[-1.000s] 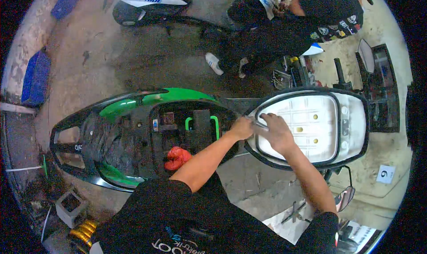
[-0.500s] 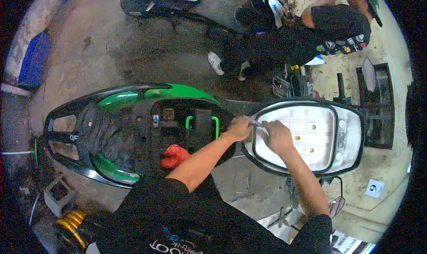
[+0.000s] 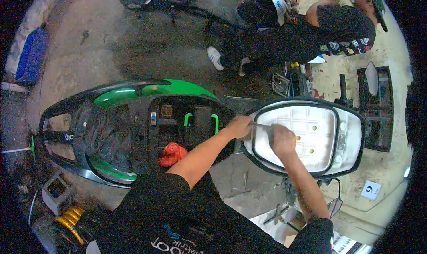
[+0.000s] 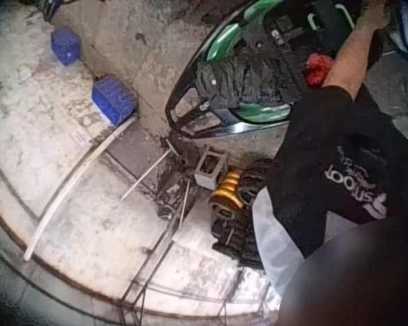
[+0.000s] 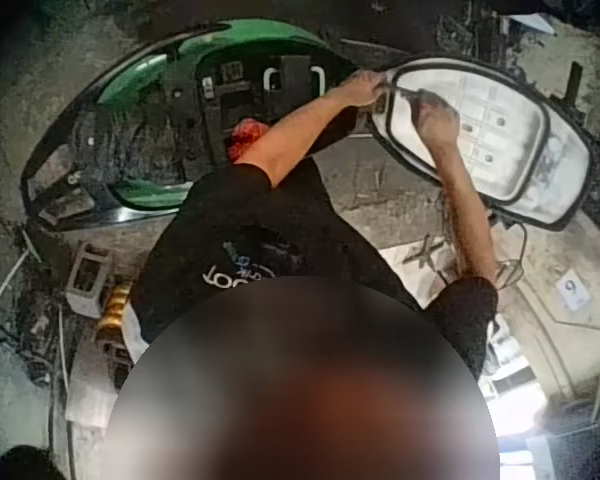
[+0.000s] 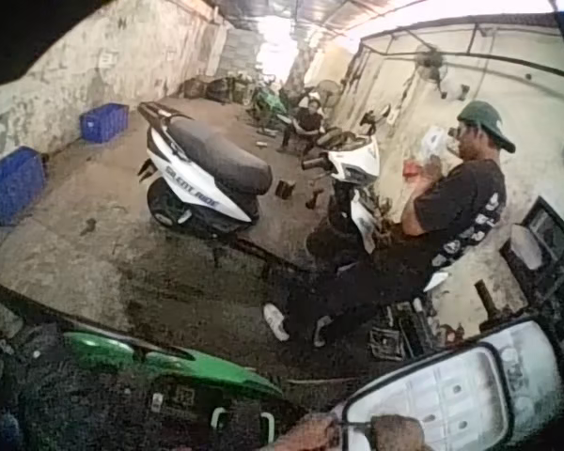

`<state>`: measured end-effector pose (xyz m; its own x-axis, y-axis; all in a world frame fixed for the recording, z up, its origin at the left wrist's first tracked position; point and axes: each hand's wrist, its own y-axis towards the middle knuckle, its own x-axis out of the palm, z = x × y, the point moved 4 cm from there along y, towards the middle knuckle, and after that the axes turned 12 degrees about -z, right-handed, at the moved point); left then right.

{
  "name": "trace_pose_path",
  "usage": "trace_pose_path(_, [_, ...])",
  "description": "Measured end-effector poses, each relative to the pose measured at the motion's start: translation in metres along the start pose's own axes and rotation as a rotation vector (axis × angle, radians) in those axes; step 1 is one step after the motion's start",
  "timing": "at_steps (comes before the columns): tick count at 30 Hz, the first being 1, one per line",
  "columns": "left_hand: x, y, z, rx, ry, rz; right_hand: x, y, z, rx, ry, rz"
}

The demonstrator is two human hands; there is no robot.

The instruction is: The person uses a T-handle wrench to tighten several bolts inside the battery or storage compartment of a green scooter. They then close the seat and press buttons on the handlebar controls while looking at the digital dashboard.

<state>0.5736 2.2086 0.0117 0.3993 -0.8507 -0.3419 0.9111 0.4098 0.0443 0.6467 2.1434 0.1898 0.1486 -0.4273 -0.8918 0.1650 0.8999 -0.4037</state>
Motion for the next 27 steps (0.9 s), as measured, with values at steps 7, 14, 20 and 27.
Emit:
trace_pose_path(7, [0.0, 0.014, -0.014, -0.113, -0.208, -0.031, -0.011, 0.006, 0.046, 0.319, 0.532, -0.043])
trace_pose_path(14, [0.004, 0.012, -0.014, -0.091, -0.124, -0.021, 0.024, 0.01, -0.002, 0.481, 1.106, -0.205])
trace_pose_path(20, [0.009, 0.005, -0.018, -0.206, -0.068, -0.051, -0.04, 0.023, 0.006, 0.069, 0.404, 0.094])
trace_pose_path(27, [0.029, 0.005, -0.035, -0.152, -0.079, 0.087, 0.018, 0.027, 0.029, 0.432, 1.113, -0.361])
